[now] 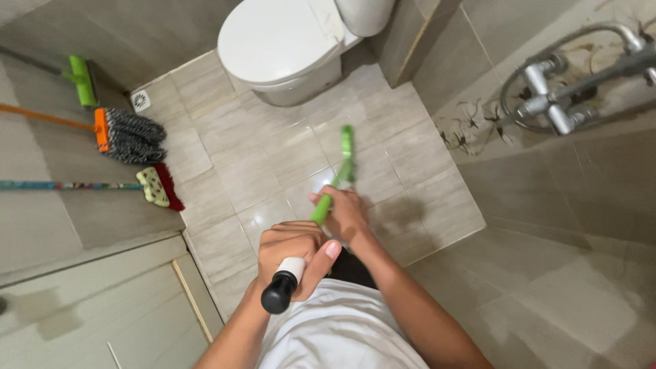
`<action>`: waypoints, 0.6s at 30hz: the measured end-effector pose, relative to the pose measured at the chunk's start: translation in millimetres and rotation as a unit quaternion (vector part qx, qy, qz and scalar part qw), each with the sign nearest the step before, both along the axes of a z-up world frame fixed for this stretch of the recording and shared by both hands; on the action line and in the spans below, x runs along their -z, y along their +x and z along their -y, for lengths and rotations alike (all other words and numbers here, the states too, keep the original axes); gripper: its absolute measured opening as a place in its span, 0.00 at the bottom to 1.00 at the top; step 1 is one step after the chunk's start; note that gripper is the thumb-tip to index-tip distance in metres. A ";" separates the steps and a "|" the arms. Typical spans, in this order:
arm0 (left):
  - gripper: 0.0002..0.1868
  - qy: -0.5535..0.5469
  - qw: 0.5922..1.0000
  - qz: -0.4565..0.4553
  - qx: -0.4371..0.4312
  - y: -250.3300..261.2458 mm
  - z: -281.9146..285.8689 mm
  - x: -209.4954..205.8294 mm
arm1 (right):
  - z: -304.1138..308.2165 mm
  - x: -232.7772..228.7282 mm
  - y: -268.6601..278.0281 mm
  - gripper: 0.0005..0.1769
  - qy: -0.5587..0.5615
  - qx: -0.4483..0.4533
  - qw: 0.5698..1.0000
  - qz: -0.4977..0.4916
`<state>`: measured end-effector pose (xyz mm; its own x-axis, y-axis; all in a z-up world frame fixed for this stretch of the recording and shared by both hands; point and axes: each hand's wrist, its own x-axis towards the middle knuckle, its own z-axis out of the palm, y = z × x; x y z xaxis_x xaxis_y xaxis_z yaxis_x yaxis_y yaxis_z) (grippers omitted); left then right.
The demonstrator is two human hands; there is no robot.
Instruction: The person cleans the bathroom floor using a green squeegee, pushing water toward a floor drain.
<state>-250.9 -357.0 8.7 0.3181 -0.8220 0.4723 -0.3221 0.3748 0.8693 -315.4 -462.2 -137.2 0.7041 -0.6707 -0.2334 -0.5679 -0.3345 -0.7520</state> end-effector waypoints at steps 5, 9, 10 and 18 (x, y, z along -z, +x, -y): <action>0.24 0.092 0.991 -0.076 0.061 -3.5 9.4 25.8 | 20.7 50.2 -66.6 0.14 0.062 0.070 0.995 0.012; 0.23 0.254 0.955 -0.113 0.105 -0.3 18.7 79.2 | 29.6 145.0 -107.1 0.14 0.061 0.109 0.990 -0.064; 0.21 0.274 0.950 -0.123 0.084 -4.0 21.0 93.2 | 31.9 172.8 -116.8 0.14 0.037 0.103 0.992 -0.064; 0.22 0.334 0.933 -0.133 -0.023 25.4 -10.9 108.1 | 8.1 219.9 -77.1 0.18 0.044 0.039 0.991 -0.122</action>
